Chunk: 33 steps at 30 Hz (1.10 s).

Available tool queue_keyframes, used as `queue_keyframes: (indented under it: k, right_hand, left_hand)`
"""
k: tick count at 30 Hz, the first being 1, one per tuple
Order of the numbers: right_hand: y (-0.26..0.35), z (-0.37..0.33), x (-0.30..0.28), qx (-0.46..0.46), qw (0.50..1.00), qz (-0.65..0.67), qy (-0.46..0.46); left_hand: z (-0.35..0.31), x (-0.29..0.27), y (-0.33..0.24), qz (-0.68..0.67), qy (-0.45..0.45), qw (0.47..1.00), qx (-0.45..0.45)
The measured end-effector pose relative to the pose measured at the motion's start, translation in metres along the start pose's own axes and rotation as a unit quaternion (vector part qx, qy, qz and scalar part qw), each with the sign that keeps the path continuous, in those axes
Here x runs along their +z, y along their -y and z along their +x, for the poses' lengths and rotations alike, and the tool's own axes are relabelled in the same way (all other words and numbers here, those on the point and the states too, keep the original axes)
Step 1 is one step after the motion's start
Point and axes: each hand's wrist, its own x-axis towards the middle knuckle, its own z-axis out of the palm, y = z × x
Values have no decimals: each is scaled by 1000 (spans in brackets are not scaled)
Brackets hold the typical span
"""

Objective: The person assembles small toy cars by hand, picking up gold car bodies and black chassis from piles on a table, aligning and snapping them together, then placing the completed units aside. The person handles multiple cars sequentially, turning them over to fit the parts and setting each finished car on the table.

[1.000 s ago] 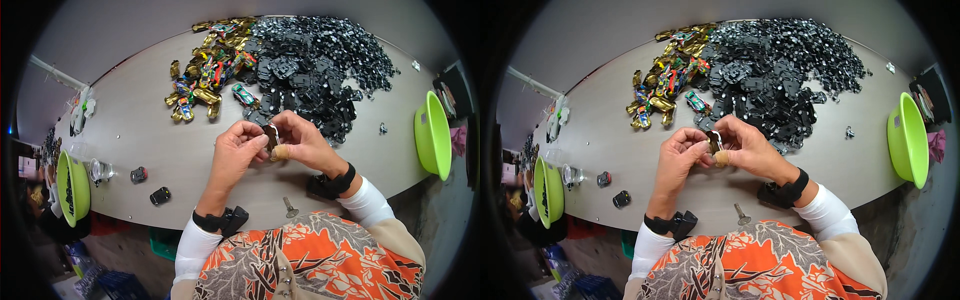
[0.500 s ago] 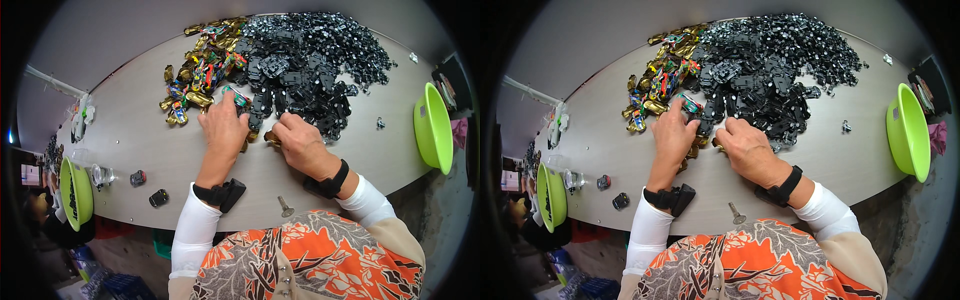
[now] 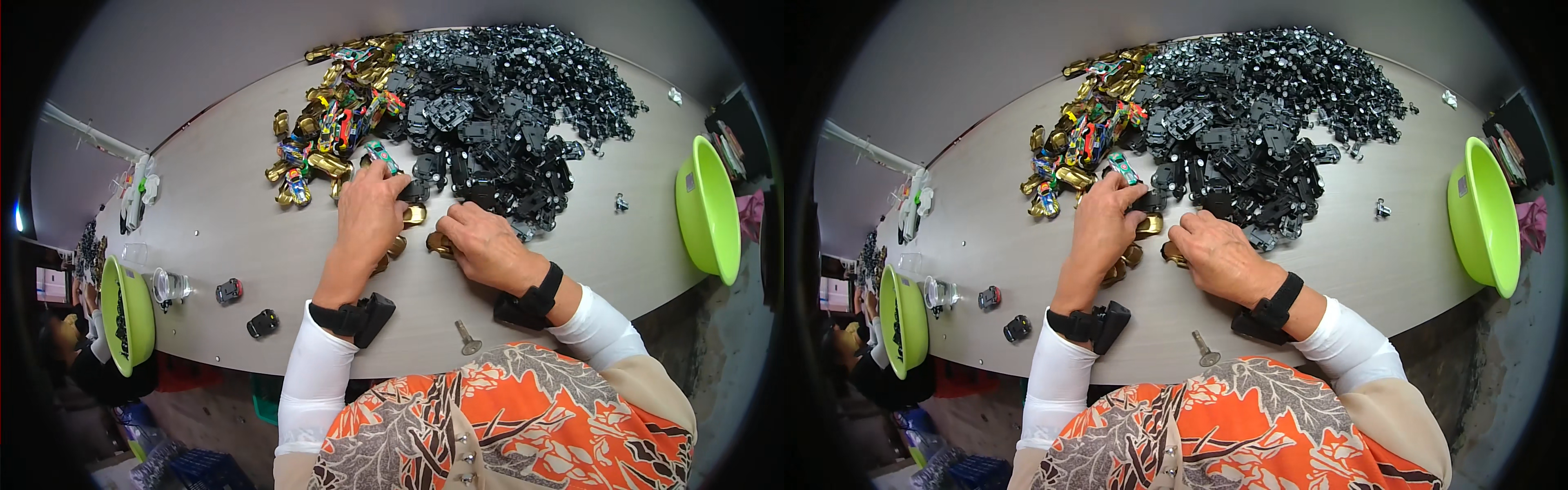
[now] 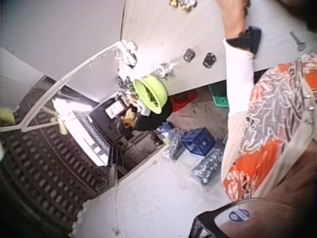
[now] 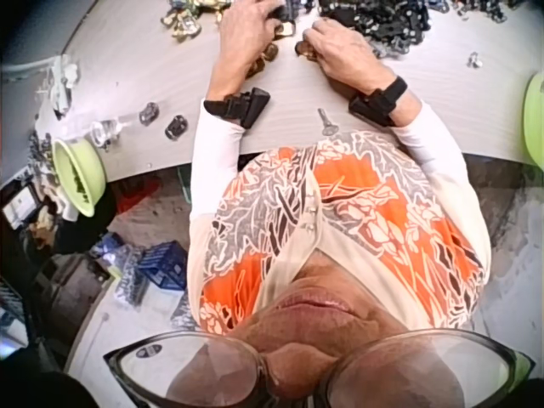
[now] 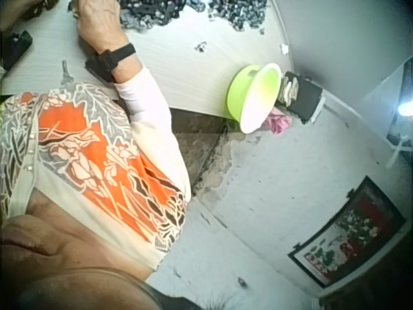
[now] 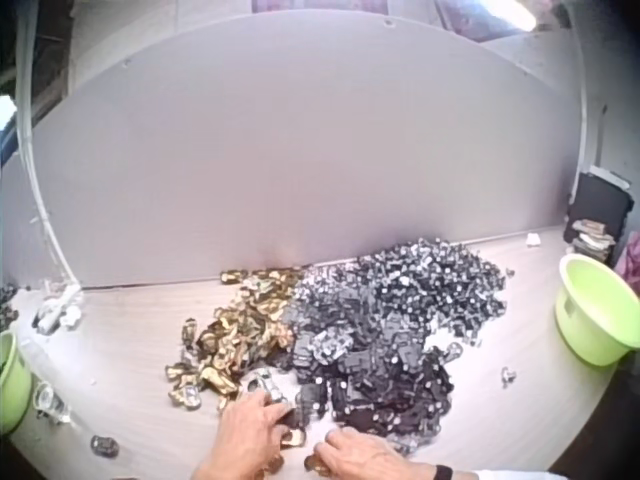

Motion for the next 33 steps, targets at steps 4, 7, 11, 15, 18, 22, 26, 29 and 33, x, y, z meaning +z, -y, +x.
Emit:
queue_keyframes:
  k: [4,7,11,15,18,22,26,29,33]
  right_hand:
    - [-1,0,-2,49,996,63,-46]
    - [-1,2,-2,59,988,93,-111]
    - [-4,1,-1,49,989,76,-115]
    - [-3,0,-2,50,995,71,-54]
    - [-4,0,-2,43,993,89,-68]
    - [-4,1,-1,54,984,133,-104]
    - [-4,3,-7,69,949,205,-228]
    - [-4,8,-10,29,941,163,-294]
    - [8,15,-5,-51,965,88,-241]
  left_hand:
    - [0,-1,6,-32,-60,998,-7]
    - [-4,1,10,-49,-56,997,-17]
    - [4,-3,-1,-21,48,995,-90]
    - [4,1,-2,-12,8,999,-48]
    - [4,7,0,19,-42,999,-8]
    - [4,6,5,-8,-45,998,-42]
    - [0,-9,0,-364,40,915,-167]
    - [-16,-15,-12,-667,118,694,-246]
    - [-28,3,-20,-761,118,577,-273]
